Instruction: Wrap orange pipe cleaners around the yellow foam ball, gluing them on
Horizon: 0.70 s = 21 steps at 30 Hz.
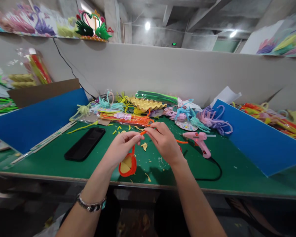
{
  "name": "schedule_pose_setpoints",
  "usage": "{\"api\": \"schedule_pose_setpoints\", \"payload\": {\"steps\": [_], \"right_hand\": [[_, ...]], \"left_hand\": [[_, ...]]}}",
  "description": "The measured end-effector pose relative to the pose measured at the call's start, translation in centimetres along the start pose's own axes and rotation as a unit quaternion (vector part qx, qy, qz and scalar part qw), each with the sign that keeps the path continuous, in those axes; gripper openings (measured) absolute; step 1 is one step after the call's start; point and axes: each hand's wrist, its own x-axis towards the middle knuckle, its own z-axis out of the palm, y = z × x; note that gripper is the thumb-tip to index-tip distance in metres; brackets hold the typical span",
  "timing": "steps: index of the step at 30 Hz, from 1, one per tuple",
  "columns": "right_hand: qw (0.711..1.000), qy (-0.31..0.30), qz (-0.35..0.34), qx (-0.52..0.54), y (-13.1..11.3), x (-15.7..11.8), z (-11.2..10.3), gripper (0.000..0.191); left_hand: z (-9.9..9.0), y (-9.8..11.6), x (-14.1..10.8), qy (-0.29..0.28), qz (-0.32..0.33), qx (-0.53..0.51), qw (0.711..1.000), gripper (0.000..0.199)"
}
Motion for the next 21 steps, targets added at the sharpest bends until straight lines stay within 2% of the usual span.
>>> {"api": "schedule_pose_setpoints", "payload": {"steps": [3, 6, 10, 15, 19, 21], "right_hand": [[1.0, -0.02, 0.011, -0.006, 0.1, 0.1, 0.0, 0.027], [0.998, -0.046, 0.035, 0.037, 0.0, 0.2, -0.3, 0.028], [0.983, -0.094, 0.096, 0.126, -0.2, 0.5, -1.0, 0.02], [0.956, -0.197, 0.14, 0.168, -0.1, 0.8, -1.8, 0.018], [0.932, -0.213, 0.149, 0.253, 0.2, 0.8, -2.1, 0.021], [0.912, -0.207, 0.162, 0.315, 0.2, 0.8, -2.2, 0.024]], "left_hand": [[-0.1, 0.0, 0.0, 0.0, 0.016, 0.04, 0.999, 0.022], [-0.3, -0.2, -0.1, 0.032, 0.073, 0.133, 0.988, 0.023], [-0.6, -0.4, -0.3, 0.077, 0.184, 0.282, 0.938, 0.022], [-0.9, -0.9, -0.2, 0.088, 0.268, 0.376, 0.882, 0.026], [-0.9, -1.1, -0.2, 0.106, 0.324, 0.416, 0.843, 0.028], [-0.8, -1.0, -0.2, 0.11, 0.338, 0.401, 0.844, 0.027]]}}
